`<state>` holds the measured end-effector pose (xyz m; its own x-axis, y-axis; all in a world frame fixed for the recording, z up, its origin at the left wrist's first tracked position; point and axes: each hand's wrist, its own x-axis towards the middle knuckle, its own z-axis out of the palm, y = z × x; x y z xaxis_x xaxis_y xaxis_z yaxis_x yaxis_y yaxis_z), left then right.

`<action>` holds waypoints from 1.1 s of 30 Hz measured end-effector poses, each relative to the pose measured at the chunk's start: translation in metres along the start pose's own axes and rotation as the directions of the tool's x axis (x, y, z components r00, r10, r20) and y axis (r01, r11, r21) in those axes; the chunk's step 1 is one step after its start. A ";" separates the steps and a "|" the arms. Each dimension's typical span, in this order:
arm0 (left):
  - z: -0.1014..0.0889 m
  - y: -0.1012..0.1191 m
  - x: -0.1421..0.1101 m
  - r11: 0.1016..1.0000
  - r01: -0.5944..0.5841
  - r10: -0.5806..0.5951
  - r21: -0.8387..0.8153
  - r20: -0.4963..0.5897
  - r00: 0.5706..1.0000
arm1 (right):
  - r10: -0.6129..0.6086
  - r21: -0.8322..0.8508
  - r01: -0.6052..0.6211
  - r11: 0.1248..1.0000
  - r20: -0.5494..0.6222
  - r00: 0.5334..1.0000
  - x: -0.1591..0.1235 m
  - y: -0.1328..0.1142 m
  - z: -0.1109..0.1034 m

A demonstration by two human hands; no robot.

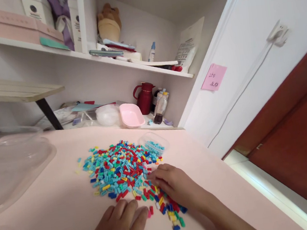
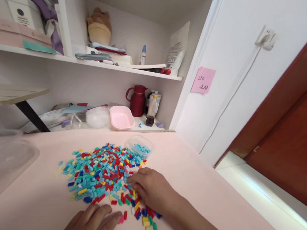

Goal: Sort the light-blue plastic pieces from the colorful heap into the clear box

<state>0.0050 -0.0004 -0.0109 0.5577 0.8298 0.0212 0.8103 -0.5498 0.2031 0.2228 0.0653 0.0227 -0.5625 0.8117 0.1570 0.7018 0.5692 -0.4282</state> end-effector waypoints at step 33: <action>-0.006 0.003 0.001 0.998 0.037 -0.035 -0.045 0.032 0.999 | -0.026 0.087 0.032 0.996 -0.064 0.998 0.006 0.011 0.012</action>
<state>0.0071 -0.0003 -0.0040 0.5342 0.8452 -0.0175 0.8213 -0.5139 0.2478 0.2218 0.0746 0.0081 -0.5518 0.8032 0.2244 0.6428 0.5811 -0.4992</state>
